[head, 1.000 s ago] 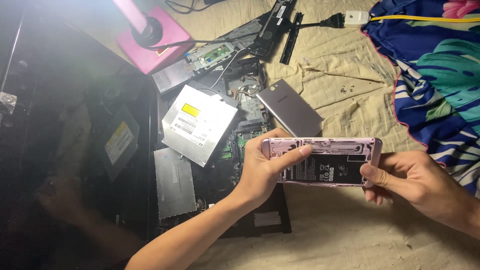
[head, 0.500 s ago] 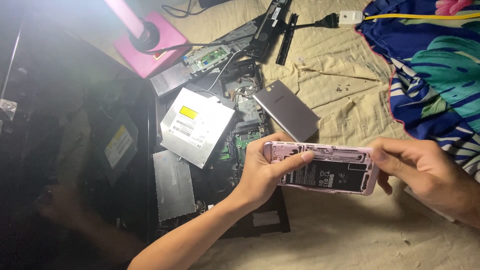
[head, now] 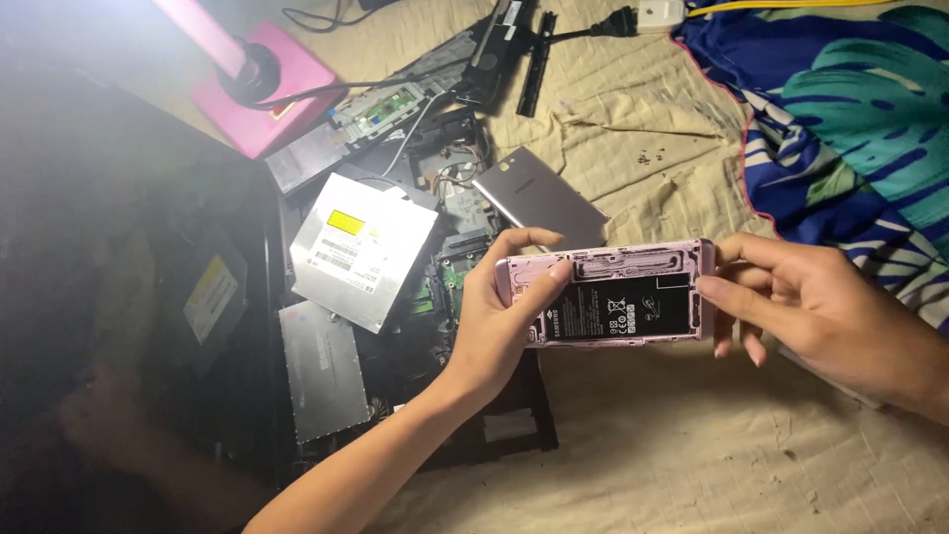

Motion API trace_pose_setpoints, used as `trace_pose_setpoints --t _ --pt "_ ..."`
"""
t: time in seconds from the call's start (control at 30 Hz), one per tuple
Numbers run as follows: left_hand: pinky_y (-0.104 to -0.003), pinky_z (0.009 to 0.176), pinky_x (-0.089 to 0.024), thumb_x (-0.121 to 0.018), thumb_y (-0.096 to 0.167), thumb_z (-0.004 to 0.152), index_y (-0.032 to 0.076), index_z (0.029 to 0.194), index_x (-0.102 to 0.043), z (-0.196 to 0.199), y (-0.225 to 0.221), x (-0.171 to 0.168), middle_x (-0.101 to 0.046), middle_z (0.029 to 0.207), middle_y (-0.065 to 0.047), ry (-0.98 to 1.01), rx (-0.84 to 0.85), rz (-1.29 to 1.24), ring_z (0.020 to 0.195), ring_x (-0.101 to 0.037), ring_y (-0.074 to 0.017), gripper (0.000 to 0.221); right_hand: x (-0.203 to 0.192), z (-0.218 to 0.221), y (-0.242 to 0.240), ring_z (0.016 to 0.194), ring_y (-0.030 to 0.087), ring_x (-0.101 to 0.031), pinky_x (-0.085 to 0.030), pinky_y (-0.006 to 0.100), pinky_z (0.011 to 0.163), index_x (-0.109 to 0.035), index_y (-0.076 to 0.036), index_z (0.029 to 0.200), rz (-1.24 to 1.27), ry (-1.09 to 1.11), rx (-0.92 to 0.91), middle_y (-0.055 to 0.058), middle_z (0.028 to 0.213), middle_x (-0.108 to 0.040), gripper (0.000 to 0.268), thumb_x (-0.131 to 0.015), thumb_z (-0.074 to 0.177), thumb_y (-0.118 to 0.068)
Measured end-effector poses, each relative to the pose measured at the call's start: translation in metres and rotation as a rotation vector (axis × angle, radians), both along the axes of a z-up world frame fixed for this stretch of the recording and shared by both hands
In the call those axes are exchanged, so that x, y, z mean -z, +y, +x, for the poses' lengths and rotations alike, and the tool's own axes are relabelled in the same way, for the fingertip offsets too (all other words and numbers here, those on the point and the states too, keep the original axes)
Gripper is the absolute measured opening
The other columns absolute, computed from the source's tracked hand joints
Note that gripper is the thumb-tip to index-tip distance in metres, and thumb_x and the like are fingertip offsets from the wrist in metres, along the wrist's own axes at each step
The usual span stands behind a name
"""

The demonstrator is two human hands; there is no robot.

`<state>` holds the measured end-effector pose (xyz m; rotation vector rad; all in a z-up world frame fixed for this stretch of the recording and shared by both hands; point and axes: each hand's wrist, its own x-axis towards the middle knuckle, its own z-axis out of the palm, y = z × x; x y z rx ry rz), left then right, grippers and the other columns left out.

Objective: Reassembling a smartphone by placing internal components into the frame and snapping on the back cover.

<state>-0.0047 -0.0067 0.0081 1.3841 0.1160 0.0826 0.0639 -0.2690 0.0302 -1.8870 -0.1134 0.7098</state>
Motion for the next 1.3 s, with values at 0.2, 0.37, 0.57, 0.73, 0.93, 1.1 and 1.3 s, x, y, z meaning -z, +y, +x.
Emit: trace_pose_setpoints --t 0.2,0.37,0.57,0.73,0.93,1.1,1.3 --pt "-0.020 0.070 -0.038 -0.072 0.026 0.092 0.009 0.120 -0.068 -0.004 -0.003 0.005 -0.063 0.092 0.002 -0.056 0.083 -0.036 0.077 -0.049 -0.0049 0.033 -0.005 0.000 0.001 0.047 0.029 -0.068 -0.046 0.034 0.037 -0.077 0.006 0.112 -0.040 -0.070 0.049 0.025 0.068 -0.077 0.026 -0.065 0.095 -0.007" --pt "-0.054 0.072 -0.069 -0.079 0.022 0.082 -0.006 0.142 -0.053 -0.009 -0.007 -0.003 -0.065 0.127 -0.023 -0.053 0.113 -0.442 0.111 -0.068 -0.0380 0.071 -0.008 0.005 0.011 0.040 0.031 -0.061 -0.041 0.036 0.031 -0.071 0.007 0.105 0.062 -0.066 0.056 0.024 0.065 -0.071 0.020 -0.063 0.099 -0.010" --pt "-0.052 0.101 -0.058 -0.073 0.015 0.090 0.011 0.169 0.000 -0.018 -0.009 -0.012 -0.047 0.145 -0.023 -0.184 0.338 -0.490 0.115 -0.064 -0.0378 0.108 0.004 -0.008 0.024 0.039 0.031 -0.063 -0.044 0.034 0.031 -0.069 0.009 0.108 0.209 -0.019 0.057 0.024 0.069 -0.072 0.024 -0.062 0.098 -0.012" --pt "-0.060 0.096 -0.062 -0.071 0.015 0.092 0.014 0.165 -0.006 -0.019 -0.011 -0.014 -0.044 0.156 -0.029 -0.208 0.338 -0.347 0.141 -0.052 -0.0432 0.098 -0.015 -0.023 0.048 0.040 0.035 -0.071 -0.052 0.037 0.035 -0.079 0.010 0.116 0.132 0.097 0.038 0.030 0.079 -0.085 0.037 -0.068 0.088 -0.012" --pt "-0.046 0.103 -0.055 -0.061 0.031 0.103 0.010 0.126 -0.052 -0.013 -0.009 0.001 -0.070 0.125 -0.021 -0.212 0.074 -0.347 0.110 -0.070 -0.0285 0.033 -0.011 0.004 0.058 0.040 0.023 -0.062 -0.047 0.030 0.036 -0.079 0.008 0.081 -0.085 -0.208 -0.026 0.019 0.057 -0.072 0.036 -0.066 0.100 -0.020" --pt "-0.042 0.091 -0.057 -0.060 0.027 0.101 0.008 0.115 -0.056 -0.008 -0.004 0.018 -0.073 0.107 -0.018 -0.183 0.037 -0.572 0.095 -0.071 -0.0262 0.024 -0.029 0.023 0.060 0.037 0.010 -0.052 -0.048 0.024 0.038 -0.071 -0.013 0.079 -0.583 -0.813 -0.458 0.000 0.048 -0.059 0.031 -0.062 0.103 -0.031" --pt "-0.038 0.088 -0.053 -0.057 0.027 0.098 0.008 0.112 -0.051 -0.009 0.000 0.023 -0.069 0.103 -0.015 -0.124 -0.007 -0.655 0.090 -0.066 -0.0227 0.024 -0.022 0.048 0.118 0.069 0.032 -0.072 -0.060 0.049 0.062 -0.063 -0.015 0.099 -0.842 -0.755 -0.526 0.012 0.083 -0.072 0.040 -0.056 0.101 -0.055"
